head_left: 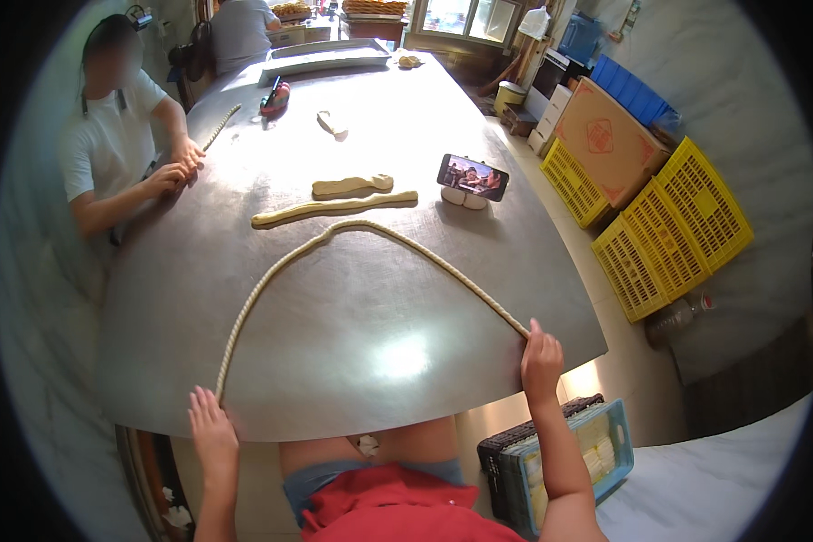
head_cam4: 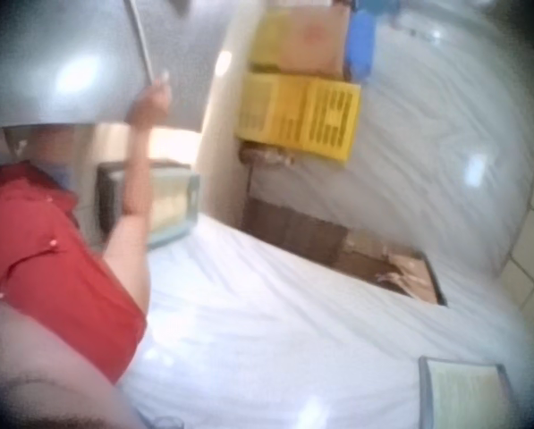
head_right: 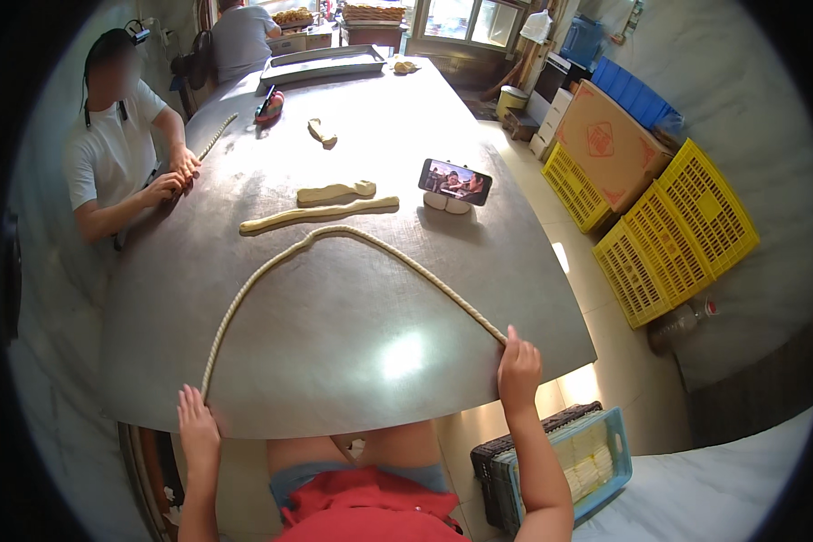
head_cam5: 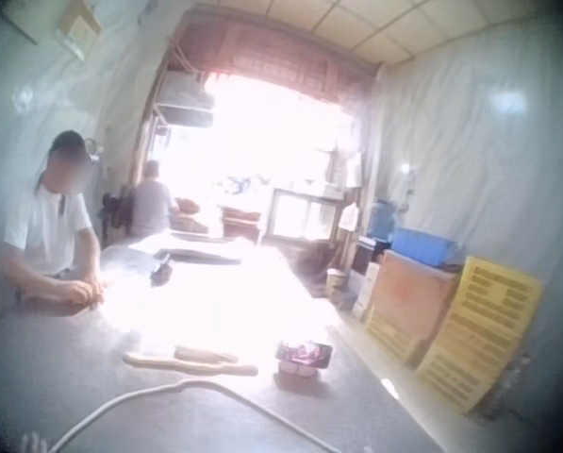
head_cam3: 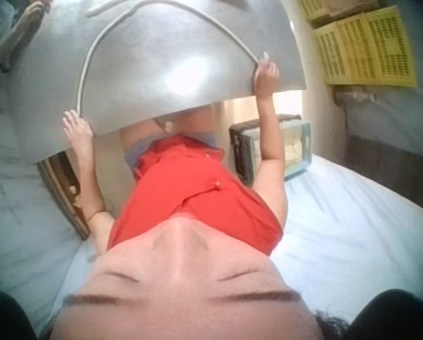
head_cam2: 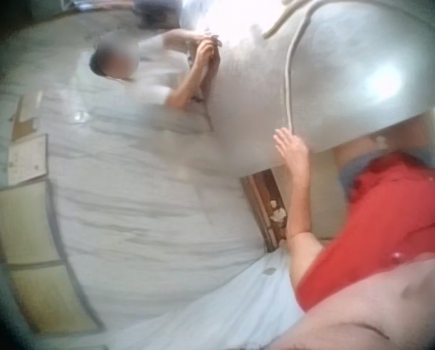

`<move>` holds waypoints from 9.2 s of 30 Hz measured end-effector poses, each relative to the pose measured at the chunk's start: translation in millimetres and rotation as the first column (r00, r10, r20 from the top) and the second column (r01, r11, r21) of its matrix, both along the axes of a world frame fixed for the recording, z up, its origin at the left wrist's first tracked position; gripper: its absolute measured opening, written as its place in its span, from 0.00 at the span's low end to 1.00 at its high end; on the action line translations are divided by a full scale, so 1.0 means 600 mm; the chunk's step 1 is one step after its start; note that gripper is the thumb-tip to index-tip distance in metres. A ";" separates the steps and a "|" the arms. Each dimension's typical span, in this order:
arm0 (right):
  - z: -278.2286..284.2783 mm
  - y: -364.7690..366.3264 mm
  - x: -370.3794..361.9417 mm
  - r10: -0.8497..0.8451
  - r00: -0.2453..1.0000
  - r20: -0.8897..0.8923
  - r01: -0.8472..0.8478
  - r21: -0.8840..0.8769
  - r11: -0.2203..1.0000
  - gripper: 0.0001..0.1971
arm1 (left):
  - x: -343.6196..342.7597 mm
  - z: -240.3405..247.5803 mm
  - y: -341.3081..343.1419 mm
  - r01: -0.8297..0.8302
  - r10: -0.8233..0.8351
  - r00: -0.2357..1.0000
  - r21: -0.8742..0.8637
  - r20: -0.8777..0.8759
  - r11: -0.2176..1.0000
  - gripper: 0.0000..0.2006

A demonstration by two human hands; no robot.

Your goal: The person rolls out a long piece of dough on a metal table, twists it into a rope shape, and then organizes pieces of dough in a plastic crate before putting on a glove.

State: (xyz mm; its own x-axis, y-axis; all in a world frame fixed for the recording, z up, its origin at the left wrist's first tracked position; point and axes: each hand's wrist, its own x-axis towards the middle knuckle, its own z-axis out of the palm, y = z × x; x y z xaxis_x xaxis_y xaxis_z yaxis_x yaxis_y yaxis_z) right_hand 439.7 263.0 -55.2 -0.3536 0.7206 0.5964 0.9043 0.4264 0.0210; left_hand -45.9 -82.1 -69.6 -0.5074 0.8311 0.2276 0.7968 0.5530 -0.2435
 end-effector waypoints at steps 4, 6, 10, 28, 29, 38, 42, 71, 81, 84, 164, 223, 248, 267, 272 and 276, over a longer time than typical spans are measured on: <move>0.005 0.005 0.034 -0.010 1.000 0.025 0.013 -0.099 0.995 0.18 | -0.028 0.130 0.018 -0.015 -0.034 0.812 0.079 0.582 0.997 0.20; -0.004 0.033 0.056 -0.053 0.999 -0.009 0.051 -0.131 0.990 0.17 | -0.094 0.174 0.069 -0.212 0.057 0.666 0.116 0.744 0.970 0.18; 0.012 -0.002 0.021 -0.004 0.996 -0.089 -0.014 -0.202 0.979 0.15 | -0.225 -0.005 0.004 -0.139 0.145 0.989 0.248 -0.008 0.959 0.19; -0.016 0.043 0.110 -0.462 0.876 0.137 0.480 -0.169 0.861 0.11 | -0.008 0.036 0.008 -0.035 0.019 0.997 0.211 0.077 0.977 0.20; -0.008 0.008 0.098 -0.343 0.934 0.101 0.355 -0.140 0.924 0.09 | 0.014 0.057 -0.021 0.011 -0.049 0.986 0.227 0.162 0.974 0.17; 0.057 0.106 0.328 -0.091 0.982 -0.167 0.015 -0.411 0.911 0.04 | -0.294 0.118 -0.216 -0.273 0.117 0.873 0.278 0.473 0.921 0.05; 0.180 0.199 0.304 -0.105 0.982 -0.157 0.024 -0.447 0.894 0.03 | -0.525 0.178 -0.292 -0.272 -0.038 0.892 0.603 0.450 0.750 0.11; 0.609 0.171 -0.098 0.479 0.289 -0.829 -0.702 0.156 0.694 0.13 | 0.034 0.295 0.187 0.395 -0.202 0.096 0.149 0.975 0.907 0.09; 0.103 -0.102 -0.190 0.434 0.788 -0.437 -0.590 -0.336 0.734 0.06 | 0.125 0.151 0.132 0.469 -0.584 0.642 0.348 0.497 0.812 0.12; 0.071 -0.094 -0.224 0.488 0.799 -0.351 -0.560 -0.138 0.817 0.09 | 0.110 0.168 0.182 0.603 -0.678 0.733 0.412 0.052 0.683 0.12; 0.065 -0.200 -0.294 0.296 0.917 -0.267 -0.361 -0.242 0.900 0.18 | -0.007 0.120 0.072 0.180 -0.386 0.844 0.480 0.374 0.859 0.16; 0.115 -0.103 -0.237 0.560 0.660 -0.500 -0.716 -0.645 0.268 0.13 | 0.120 0.149 0.271 0.552 -0.640 0.313 0.414 0.702 0.724 0.14; 0.011 0.267 -0.410 0.399 0.841 -0.367 -0.489 -0.198 0.849 0.34 | -0.174 0.035 0.522 0.225 -0.514 0.798 0.634 0.316 0.740 0.24; 0.014 0.296 -0.446 0.472 0.727 -0.498 -0.564 -0.041 0.825 0.08 | -0.139 0.059 0.588 0.181 -0.543 0.749 0.670 0.381 0.720 0.10; 0.051 0.145 -0.378 0.495 0.610 -0.619 -0.668 -0.066 0.741 0.10 | -0.031 0.073 0.473 0.118 -0.686 0.591 0.796 0.424 0.594 0.11; 0.059 0.037 -0.262 0.493 0.630 -0.600 -0.684 -0.128 0.718 0.14 | 0.023 0.096 0.316 0.183 -0.669 0.606 0.743 0.430 0.643 0.11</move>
